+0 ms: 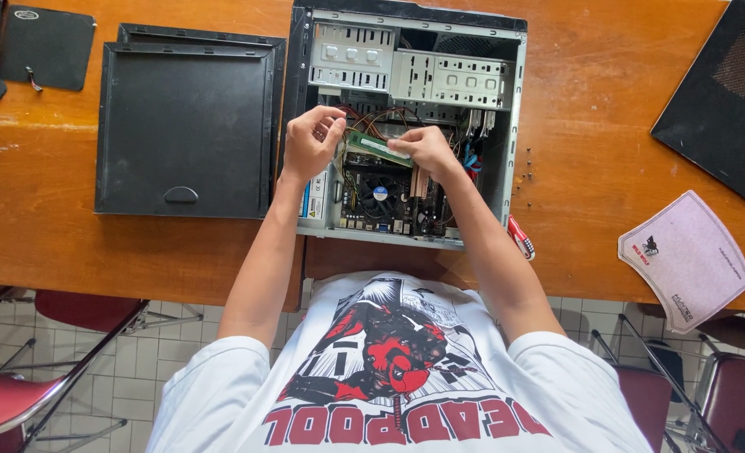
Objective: The person unplugs internal wires, unfastens the clips on a motherboard, and removes RAM modules from their slots within a computer tower.
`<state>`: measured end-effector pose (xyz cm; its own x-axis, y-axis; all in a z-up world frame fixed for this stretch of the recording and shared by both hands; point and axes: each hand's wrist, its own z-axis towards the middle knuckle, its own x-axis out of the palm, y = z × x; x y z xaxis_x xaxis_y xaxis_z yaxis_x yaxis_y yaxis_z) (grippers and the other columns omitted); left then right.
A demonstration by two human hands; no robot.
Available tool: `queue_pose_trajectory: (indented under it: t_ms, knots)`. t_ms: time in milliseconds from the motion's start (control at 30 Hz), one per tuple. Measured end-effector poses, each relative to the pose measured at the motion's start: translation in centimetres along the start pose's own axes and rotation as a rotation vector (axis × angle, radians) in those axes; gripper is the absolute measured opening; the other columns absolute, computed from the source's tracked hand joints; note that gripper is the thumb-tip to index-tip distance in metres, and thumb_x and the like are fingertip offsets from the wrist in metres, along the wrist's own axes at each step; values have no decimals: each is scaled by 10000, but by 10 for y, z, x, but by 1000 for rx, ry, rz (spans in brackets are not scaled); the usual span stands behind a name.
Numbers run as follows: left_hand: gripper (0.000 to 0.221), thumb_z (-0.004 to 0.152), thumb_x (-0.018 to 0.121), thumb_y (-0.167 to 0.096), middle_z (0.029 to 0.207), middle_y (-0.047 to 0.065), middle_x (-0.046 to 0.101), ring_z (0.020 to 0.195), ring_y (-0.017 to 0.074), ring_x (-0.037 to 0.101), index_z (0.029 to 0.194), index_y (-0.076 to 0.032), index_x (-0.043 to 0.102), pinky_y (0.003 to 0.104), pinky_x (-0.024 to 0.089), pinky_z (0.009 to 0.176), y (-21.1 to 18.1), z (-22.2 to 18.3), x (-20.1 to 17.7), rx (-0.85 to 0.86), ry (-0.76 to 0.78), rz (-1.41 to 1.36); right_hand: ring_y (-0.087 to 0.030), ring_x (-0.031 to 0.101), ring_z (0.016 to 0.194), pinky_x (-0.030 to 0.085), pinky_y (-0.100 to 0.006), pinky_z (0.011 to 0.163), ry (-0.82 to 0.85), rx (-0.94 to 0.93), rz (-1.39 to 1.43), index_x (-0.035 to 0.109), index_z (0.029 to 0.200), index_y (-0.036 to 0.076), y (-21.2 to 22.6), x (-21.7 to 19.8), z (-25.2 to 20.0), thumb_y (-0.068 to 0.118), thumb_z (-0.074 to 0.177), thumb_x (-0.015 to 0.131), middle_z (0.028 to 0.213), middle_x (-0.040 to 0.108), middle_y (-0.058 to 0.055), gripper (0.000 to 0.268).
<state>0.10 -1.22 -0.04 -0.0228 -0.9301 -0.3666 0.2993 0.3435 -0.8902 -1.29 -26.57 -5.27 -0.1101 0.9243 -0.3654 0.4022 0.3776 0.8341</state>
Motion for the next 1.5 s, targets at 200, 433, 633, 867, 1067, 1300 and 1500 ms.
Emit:
queue_pose_trajectory:
  t_ms: [200, 433, 633, 867, 1067, 1300, 1500]
  knots:
    - [127, 989, 725, -243, 752, 88, 730, 596, 199, 658, 1040, -162, 809, 306, 511, 534, 1, 1, -1, -3, -8, -9, -115, 576, 698, 466, -281, 615, 233, -174, -25, 787, 1003, 163, -12, -2, 7, 282, 912, 749, 709, 646, 13, 154]
    - [145, 1010, 711, -268, 757, 97, 733, 598, 199, 655, 1040, -166, 809, 312, 512, 532, 4, 3, 1, 4, -13, -5, -103, 650, 557, 565, -213, 484, 207, -212, 66, 764, 1130, 95, -1, 0, 9, 167, 944, 716, 727, 686, -34, 205]
    - [215, 1041, 655, -319, 752, 100, 736, 588, 194, 646, 1052, -169, 808, 308, 511, 532, 8, 3, 0, 7, 2, -18, -263, 752, 857, 578, -414, 804, 231, -351, -363, 807, 997, 236, -6, 10, 12, 211, 828, 793, 846, 777, -10, 171]
    - [274, 1056, 622, -343, 740, 104, 732, 594, 202, 656, 1052, -138, 802, 319, 512, 539, 9, 1, 0, 25, 0, -25, -317, 753, 831, 595, -439, 779, 213, -430, -480, 830, 916, 271, -22, 22, 33, 221, 775, 810, 829, 783, -27, 151]
    - [301, 1064, 607, -369, 735, 89, 729, 597, 188, 657, 1052, -141, 803, 315, 506, 549, 9, 1, 0, 19, -5, -25, -356, 747, 867, 603, -483, 809, 211, -400, -664, 815, 897, 315, -38, 31, 56, 263, 779, 776, 854, 783, -32, 135]
    - [309, 1068, 597, -375, 746, 88, 732, 597, 195, 656, 1056, -146, 806, 318, 504, 563, 10, 0, 0, 3, -7, -33, -419, 754, 839, 617, -527, 786, 248, -471, -783, 820, 949, 243, -60, 33, 62, 212, 822, 775, 870, 788, -116, 139]
    - [318, 1071, 585, -373, 740, 85, 726, 609, 192, 667, 1057, -138, 799, 325, 511, 570, 10, -1, -1, 9, 2, -34, -449, 749, 846, 611, -541, 780, 261, -489, -859, 819, 961, 229, -55, 28, 57, 234, 826, 779, 881, 785, -155, 141]
